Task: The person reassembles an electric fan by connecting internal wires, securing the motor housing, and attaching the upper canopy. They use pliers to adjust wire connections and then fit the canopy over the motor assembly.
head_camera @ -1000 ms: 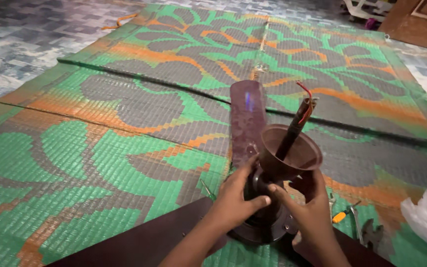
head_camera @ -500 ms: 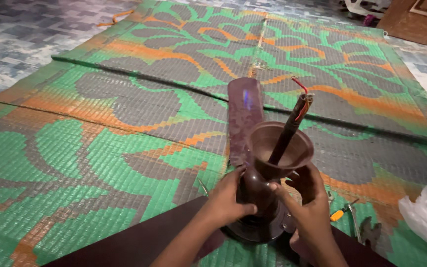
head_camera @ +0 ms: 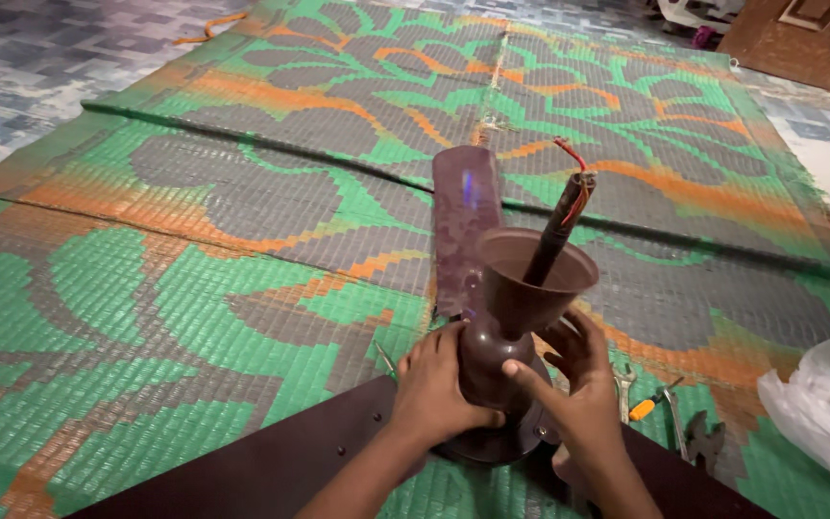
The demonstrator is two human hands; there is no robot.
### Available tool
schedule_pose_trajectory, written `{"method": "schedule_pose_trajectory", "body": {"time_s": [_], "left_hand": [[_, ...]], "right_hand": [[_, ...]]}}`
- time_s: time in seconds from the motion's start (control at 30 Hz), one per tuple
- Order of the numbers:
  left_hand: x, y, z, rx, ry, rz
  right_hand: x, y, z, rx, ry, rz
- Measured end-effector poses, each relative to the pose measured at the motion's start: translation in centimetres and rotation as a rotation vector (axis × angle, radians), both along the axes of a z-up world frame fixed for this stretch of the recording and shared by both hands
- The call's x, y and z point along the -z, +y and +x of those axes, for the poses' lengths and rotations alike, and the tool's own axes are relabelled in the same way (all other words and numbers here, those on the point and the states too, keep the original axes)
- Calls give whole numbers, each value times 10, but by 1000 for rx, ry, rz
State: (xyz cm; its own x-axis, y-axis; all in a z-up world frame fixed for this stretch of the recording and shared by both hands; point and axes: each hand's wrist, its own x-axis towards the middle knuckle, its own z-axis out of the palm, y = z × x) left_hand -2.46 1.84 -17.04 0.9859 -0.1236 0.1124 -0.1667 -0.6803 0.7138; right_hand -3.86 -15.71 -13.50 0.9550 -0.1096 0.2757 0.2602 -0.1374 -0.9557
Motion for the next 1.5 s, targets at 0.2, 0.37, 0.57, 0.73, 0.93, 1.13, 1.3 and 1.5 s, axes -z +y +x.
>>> {"method": "schedule_pose_trajectory", "body": {"time_s": [0.2,0.37,0.57,0.73,0.93,1.13,1.3,1.5], "left_hand": [[-16,1,2,-6,-126,-187],[-30,1,1,-6,-232,-163],[-45,-2,4,15,-257,-288],[-47,1,8,65,-280,-329],[-38,14,27,265,-114,-571],[-32,17,33,202,19,-640],[-25,15,31,116,6,-577],[-9,10,29,178,32,-696]], "right_hand": [[4,4,-1,-24,273,135],[-3,6,1,-116,138,140],[-17,1,3,-102,69,100],[-26,1,3,-118,32,89],[-24,-4,7,-146,-91,36],[-7,-5,19,-133,-94,76],[11,-9,29,-143,-70,86],[25,-15,28,-149,6,8]]}}
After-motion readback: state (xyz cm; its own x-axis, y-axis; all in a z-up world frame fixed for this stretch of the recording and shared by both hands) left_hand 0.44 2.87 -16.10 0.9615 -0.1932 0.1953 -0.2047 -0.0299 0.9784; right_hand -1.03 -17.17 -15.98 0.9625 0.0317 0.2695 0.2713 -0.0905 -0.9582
